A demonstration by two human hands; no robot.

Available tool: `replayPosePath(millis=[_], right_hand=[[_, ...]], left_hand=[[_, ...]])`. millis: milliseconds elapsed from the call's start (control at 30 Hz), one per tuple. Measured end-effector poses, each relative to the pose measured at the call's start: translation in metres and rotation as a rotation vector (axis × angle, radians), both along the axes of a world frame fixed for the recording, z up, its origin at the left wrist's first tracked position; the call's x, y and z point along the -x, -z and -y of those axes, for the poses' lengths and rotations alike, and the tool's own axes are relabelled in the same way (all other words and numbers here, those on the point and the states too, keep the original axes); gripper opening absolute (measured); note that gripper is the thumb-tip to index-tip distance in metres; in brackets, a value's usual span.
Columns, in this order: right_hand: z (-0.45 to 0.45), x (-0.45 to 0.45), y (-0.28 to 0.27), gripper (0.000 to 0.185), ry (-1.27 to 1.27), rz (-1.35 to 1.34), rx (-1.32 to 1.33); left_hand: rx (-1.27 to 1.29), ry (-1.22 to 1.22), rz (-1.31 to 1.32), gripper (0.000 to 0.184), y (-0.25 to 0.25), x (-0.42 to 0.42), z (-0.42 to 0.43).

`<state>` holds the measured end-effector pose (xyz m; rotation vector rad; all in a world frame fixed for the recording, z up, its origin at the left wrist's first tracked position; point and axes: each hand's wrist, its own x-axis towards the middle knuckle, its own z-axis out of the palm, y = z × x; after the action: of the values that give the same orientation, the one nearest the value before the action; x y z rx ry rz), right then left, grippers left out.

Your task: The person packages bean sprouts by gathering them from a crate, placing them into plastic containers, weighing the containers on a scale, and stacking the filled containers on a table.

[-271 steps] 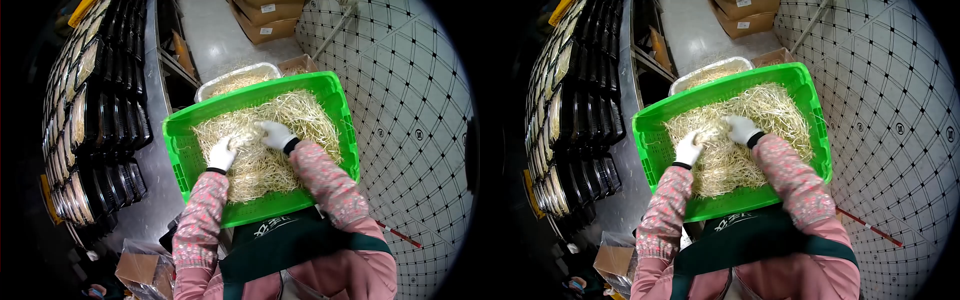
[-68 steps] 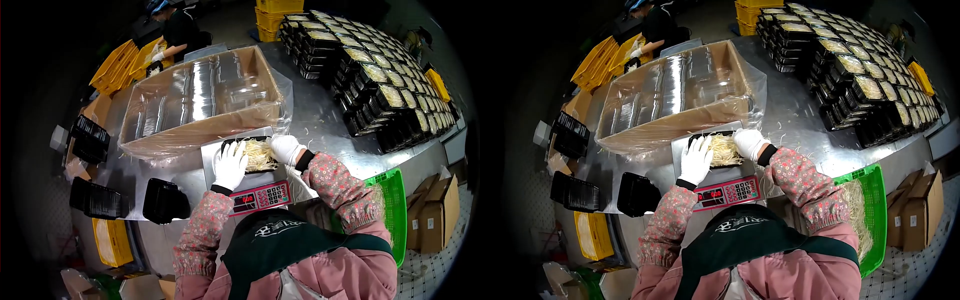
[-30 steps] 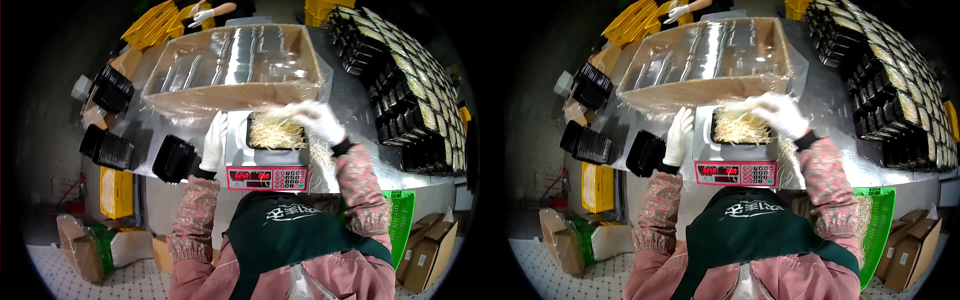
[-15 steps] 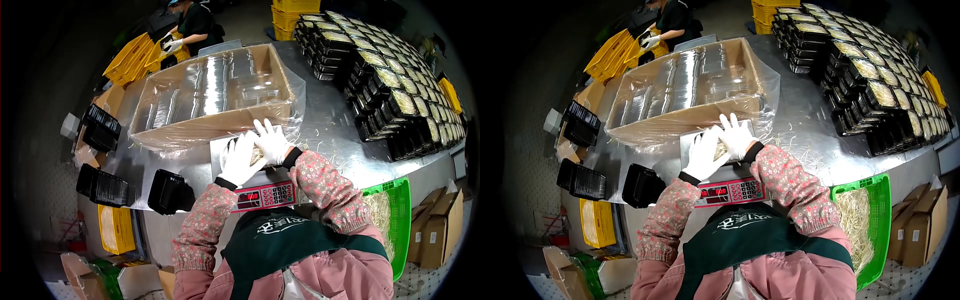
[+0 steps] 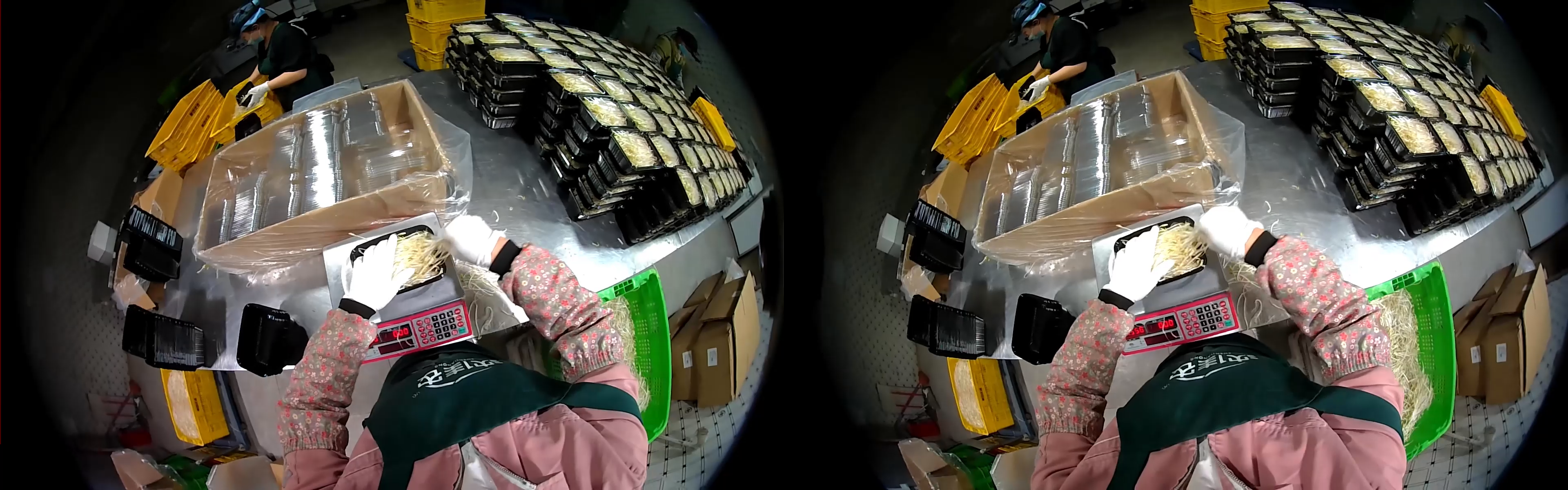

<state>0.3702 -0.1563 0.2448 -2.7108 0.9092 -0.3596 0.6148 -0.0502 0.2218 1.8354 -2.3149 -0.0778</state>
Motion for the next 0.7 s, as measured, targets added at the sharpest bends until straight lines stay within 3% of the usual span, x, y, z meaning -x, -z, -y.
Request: replayPosePath(millis=[200, 267, 333, 367, 400, 467, 500, 567, 600, 633, 667, 700], right_hand=[[0.013, 0.068, -0.041, 0.02, 0.139, 0.126, -0.061], [0.02, 0.092, -0.033, 0.022, 0.189, 0.237, -0.031], [0.021, 0.112, -0.013, 0.024, 0.329, 0.25, -0.168], [0.022, 0.121, 0.004, 0.023, 0.4, 0.157, -0.18], [0.023, 0.133, 0.026, 0.024, 0.373, 0.058, -0.115], [0.018, 0.136, 0.036, 0.026, 0.405, -0.515, 0.019], [0.015, 0.124, 0.038, 0.037, 0.464, -0.502, 0.092], [-0.002, 0.078, 0.004, 0.054, 0.348, 0.114, 0.153], [0.005, 0.051, 0.023, 0.059, 0.171, 0.384, 0.207], [-0.017, 0.015, -0.004, 0.063, 0.113, 0.413, 0.091], [-0.028, -0.018, 0.004, 0.062, 0.061, 0.388, 0.008], [-0.04, -0.04, 0.013, 0.063, -0.011, 0.387, -0.026]], left_hand=[[0.064, 0.043, -0.19, 0.086, 0.003, -0.008, -0.009], [0.147, 0.058, -0.352, 0.093, -0.022, -0.013, -0.025], [0.249, 0.03, -0.433, 0.093, -0.047, -0.03, -0.042], [0.173, 0.01, -0.343, 0.098, -0.061, -0.037, -0.052], [0.145, -0.17, -0.512, 0.107, -0.034, -0.06, -0.069], [0.051, -0.304, -0.43, 0.118, 0.005, -0.088, -0.092], [0.019, -0.27, -0.337, 0.124, 0.012, -0.093, -0.095], [0.065, -0.139, -0.417, 0.119, -0.017, -0.062, -0.08], [0.044, -0.04, -0.431, 0.116, -0.043, -0.04, -0.064], [0.19, 0.039, -0.44, 0.111, -0.028, -0.034, -0.051], [0.26, 0.0, -0.368, 0.105, -0.027, -0.017, -0.045], [0.192, -0.016, -0.325, 0.101, -0.012, -0.011, -0.03]])
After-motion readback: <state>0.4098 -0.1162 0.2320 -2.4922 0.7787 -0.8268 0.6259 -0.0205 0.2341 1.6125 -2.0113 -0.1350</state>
